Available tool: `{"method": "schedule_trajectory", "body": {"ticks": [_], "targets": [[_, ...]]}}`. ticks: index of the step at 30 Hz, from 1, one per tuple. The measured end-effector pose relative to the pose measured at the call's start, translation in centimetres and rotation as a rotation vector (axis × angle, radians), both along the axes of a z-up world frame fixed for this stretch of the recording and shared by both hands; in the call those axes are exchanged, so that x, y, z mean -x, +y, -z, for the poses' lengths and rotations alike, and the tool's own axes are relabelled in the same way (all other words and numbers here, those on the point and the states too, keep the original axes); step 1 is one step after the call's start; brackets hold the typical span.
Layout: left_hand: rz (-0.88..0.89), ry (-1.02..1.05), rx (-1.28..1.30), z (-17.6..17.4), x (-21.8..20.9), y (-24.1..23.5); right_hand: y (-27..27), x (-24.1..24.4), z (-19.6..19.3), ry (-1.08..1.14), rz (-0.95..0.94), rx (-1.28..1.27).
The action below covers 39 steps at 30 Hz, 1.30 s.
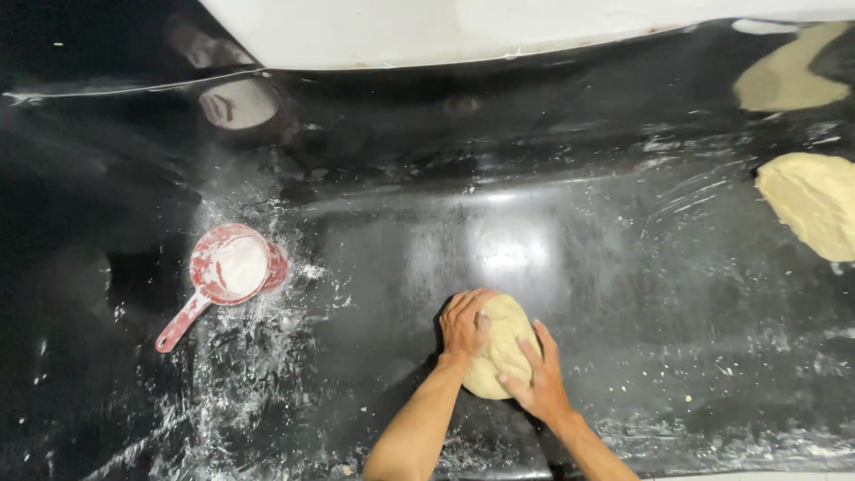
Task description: Kneading a ball of dough on a floured surface
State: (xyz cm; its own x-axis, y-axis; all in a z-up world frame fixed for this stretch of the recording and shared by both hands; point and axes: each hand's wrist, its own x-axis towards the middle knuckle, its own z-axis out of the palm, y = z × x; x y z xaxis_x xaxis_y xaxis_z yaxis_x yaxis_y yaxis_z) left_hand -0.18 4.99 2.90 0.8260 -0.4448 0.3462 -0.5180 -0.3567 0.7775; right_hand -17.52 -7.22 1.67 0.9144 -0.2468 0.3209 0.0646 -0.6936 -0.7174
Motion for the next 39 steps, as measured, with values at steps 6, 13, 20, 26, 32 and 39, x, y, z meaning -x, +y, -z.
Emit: {"method": "schedule_trajectory", "body": {"ticks": [6, 13, 20, 26, 32, 39], "targets": [[-0.042, 0.190, -0.075, 2.6, -4.5, -0.8, 2.5, -8.6, -5.3, 0.055, 0.248, 0.097], [-0.129, 0.444, -0.156, 5.2, -7.3, -0.5, 0.5, -16.3, -5.6, 0.243, 0.290, 0.268], [-0.275, 0.591, -0.233, 4.8, -8.4, -1.5, -2.6, -22.5, -3.6, 0.677, 0.256, 0.140], [-0.135, 0.600, -0.178, 4.4, -8.1, 0.1, 0.3, -19.2, -3.0, 0.469, 0.343, 0.324], [0.065, 0.916, -0.306, -1.3, -5.9, 4.2, 7.0, -10.7, -3.4, -0.066, 0.256, 0.565], [0.088, 0.842, -0.706, -3.5, -0.4, 0.1, 11.9, 0.8, -4.3, -0.026, 0.118, 0.448]]}}
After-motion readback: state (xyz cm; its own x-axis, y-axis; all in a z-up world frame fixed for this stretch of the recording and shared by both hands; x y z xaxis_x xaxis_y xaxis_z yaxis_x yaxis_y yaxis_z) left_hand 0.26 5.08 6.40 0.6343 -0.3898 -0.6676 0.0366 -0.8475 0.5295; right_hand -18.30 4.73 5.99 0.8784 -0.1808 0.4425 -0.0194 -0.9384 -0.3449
